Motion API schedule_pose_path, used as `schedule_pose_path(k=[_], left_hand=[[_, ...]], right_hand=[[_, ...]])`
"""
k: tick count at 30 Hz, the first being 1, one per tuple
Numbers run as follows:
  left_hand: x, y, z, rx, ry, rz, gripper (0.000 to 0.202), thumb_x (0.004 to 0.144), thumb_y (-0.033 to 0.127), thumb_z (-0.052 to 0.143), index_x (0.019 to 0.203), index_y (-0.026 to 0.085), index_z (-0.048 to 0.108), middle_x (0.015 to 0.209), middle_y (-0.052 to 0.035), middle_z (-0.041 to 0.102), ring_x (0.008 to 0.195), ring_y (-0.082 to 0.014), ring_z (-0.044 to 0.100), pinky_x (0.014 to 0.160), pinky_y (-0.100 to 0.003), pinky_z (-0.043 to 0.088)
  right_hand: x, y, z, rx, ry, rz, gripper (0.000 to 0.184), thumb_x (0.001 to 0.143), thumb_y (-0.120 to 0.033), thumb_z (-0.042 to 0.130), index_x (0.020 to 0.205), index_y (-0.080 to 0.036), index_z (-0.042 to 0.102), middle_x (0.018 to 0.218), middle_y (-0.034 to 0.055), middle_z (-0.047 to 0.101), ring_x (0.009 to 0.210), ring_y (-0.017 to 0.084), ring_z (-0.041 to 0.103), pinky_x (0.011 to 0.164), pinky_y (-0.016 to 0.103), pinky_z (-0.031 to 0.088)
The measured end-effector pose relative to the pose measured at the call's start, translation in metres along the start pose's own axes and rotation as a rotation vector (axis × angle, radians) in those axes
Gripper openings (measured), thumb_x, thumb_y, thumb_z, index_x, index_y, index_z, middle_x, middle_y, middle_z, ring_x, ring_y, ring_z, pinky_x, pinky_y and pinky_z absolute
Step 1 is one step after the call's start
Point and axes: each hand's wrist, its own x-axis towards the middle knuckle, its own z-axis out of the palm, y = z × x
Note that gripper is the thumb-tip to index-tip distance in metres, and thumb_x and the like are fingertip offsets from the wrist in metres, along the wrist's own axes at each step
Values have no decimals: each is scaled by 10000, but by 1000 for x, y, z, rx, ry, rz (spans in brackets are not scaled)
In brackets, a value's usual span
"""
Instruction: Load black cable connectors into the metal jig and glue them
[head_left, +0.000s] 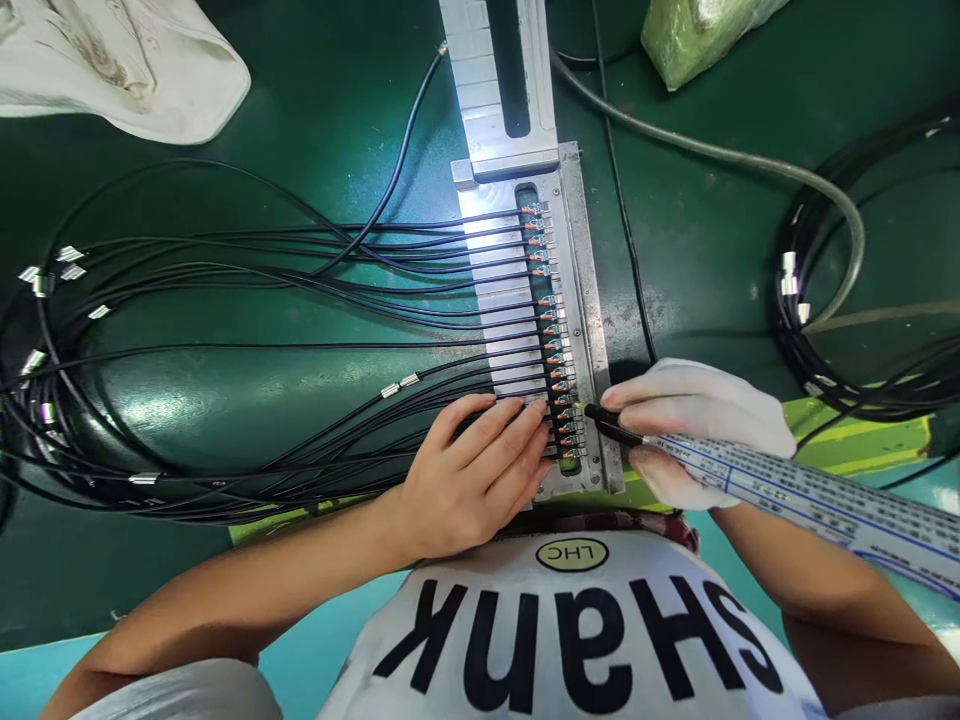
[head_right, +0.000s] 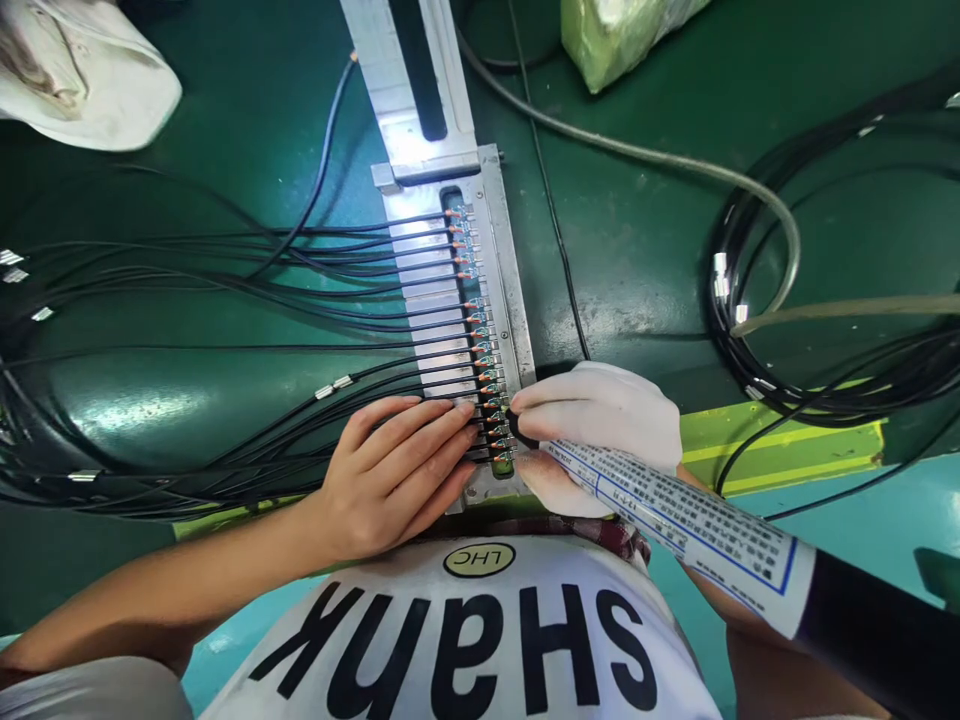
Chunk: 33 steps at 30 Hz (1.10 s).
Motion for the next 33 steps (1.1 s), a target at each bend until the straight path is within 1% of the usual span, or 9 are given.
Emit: schedule_pose_path(k=[6,12,16,20,24,28,30,33], left_hand=[[0,0,0,0,-4,2,290,835,201,754,1083,65,691,1165,-135,726,1013,-263,705,887,-440,535],[-1,0,1,6,0,7,295,835,206,755,1088,70,690,1166,-135,725,1014,-265,705,884,-438,537],[-1,0,1,15,1,11,290,840,208,748,1092,78,687,1168,-134,725,1017,-260,703,887,-432,536],[-2,0,1,24,-7,15,291,845,206,735,1106,89,682,1179,-135,721,1028,-255,697,899,-427,531],[-4,1,-1,53,-10,31,292,863,233,713,1121,102,677,1197,-144,712,1057,-258,689,920,-429,527],[-7,7,-4,69,22,94,263,872,261,707,1088,112,689,1167,-132,726,1061,-252,691,904,-409,540],[-8,11,-4,73,39,122,257,873,271,709,1073,110,692,1141,-127,735,1039,-247,697,886,-401,553],[-10,16,-2,85,27,123,279,867,269,718,1076,87,688,1113,-139,740,1014,-255,701,876,-406,569]], right_hand=[[-2,-1,-1,17,5,-9,102,742,-177,696,838,-149,714,882,107,754,644,204,707,540,342,572],[-4,-1,0,25,0,5,128,741,-197,694,867,-189,711,892,92,755,669,221,720,541,362,576],[-4,-1,-1,5,4,15,147,732,-190,696,877,-211,714,893,62,756,662,216,718,537,358,585],[-5,0,-1,23,5,7,169,710,-188,720,879,-199,715,894,84,758,672,223,721,553,363,582],[-3,-2,0,22,-3,6,158,722,-185,712,878,-213,710,891,66,762,671,209,723,556,337,580],[-1,-9,-2,62,50,13,143,738,-181,694,879,-195,715,879,78,760,698,208,727,587,324,601],[-1,-16,-7,54,67,7,155,736,-163,685,884,-190,721,894,84,759,732,217,733,628,331,618],[-4,-30,-14,1,68,1,171,736,-142,673,888,-200,724,916,79,758,752,221,734,650,336,628]])
